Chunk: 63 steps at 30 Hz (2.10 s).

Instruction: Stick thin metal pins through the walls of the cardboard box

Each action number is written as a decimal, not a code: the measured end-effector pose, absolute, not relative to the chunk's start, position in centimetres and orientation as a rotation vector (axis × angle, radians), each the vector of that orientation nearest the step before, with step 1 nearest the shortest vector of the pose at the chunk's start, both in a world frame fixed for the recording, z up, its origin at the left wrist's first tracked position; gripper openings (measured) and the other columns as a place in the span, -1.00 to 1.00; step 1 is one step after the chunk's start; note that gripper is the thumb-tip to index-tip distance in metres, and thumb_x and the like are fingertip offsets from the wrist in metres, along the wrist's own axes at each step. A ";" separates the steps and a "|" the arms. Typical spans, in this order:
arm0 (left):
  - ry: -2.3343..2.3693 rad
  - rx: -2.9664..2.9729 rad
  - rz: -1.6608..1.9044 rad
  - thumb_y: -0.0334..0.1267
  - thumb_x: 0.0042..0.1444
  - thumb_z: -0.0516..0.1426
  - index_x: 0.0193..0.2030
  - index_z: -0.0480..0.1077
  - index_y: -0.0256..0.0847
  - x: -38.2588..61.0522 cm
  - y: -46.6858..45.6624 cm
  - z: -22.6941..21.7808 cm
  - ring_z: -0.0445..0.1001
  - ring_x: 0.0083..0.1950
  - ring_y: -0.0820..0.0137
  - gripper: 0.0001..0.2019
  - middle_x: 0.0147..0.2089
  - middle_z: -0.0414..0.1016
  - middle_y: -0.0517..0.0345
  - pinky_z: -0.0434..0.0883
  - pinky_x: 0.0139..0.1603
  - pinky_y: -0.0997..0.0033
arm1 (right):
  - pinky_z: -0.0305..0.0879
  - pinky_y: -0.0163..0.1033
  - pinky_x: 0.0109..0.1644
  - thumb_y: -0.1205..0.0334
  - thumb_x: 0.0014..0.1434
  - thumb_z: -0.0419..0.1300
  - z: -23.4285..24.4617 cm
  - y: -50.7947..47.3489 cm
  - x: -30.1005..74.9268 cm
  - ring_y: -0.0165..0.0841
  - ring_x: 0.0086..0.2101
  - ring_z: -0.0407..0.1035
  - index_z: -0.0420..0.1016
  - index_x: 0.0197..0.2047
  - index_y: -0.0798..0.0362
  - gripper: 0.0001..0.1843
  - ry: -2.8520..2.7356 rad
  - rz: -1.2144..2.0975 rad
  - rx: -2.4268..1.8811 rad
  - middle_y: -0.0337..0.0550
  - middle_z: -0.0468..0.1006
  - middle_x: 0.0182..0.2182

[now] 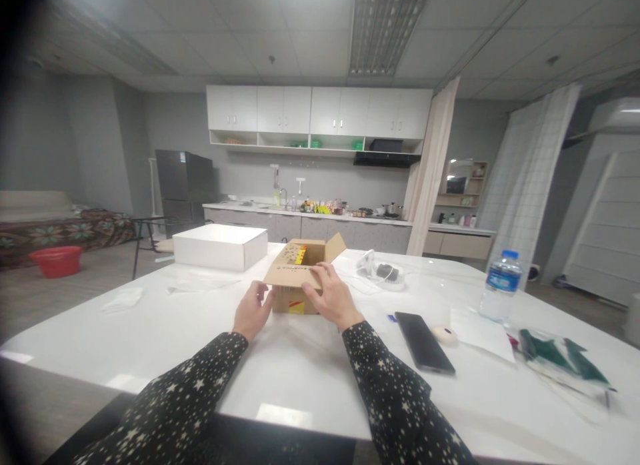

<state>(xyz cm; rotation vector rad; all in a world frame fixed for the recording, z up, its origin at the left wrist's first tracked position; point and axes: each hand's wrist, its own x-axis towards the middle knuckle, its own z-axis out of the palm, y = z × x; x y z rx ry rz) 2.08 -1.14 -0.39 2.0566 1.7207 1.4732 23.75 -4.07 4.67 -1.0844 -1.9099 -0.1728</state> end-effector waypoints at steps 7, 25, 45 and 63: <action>1.668 2.008 1.562 -0.01 0.22 0.00 0.01 0.22 -0.15 1.9 -0.6 -0.7 0.32 -0.43 0.48 -0.68 -0.18 0.39 0.20 0.31 -0.32 0.41 | 0.35 -0.06 0.08 0.03 0.27 0.08 4.7 -4.2 23.6 -0.18 0.05 0.34 0.33 0.11 0.00 -0.60 -1.915 -0.152 -1.079 0.01 0.32 0.13; 1.407 1.847 1.816 -0.21 0.19 0.06 -0.01 0.19 -0.16 4.1 1.4 0.3 0.41 -0.13 0.39 -0.75 -0.03 0.34 0.09 0.40 -0.21 0.41 | 0.34 -0.04 0.11 0.02 0.27 0.08 4.7 -3.7 23.6 -0.18 0.06 0.34 0.32 0.13 -0.02 -0.59 -1.910 -0.135 -1.073 -0.01 0.31 0.13; 1.445 1.919 1.843 -0.36 0.10 0.06 -0.17 0.38 -0.20 4.9 1.6 0.5 0.42 -0.11 0.36 -0.84 -0.14 0.35 0.08 0.44 -0.11 0.40 | 0.34 -0.04 0.12 0.04 0.26 0.09 4.4 -3.6 24.1 -0.19 0.07 0.32 0.32 0.14 -0.03 -0.59 -1.911 -0.143 -1.058 0.00 0.31 0.13; 1.374 1.858 1.797 -0.30 0.11 0.07 -0.16 0.37 -0.20 4.6 1.1 0.4 0.38 -0.27 0.42 -0.84 -0.19 0.40 0.11 0.40 -0.26 0.44 | 0.29 -0.06 0.17 0.02 0.27 0.08 4.4 -3.6 24.2 -0.19 0.08 0.31 0.30 0.13 -0.01 -0.59 -1.911 -0.139 -1.073 -0.01 0.29 0.15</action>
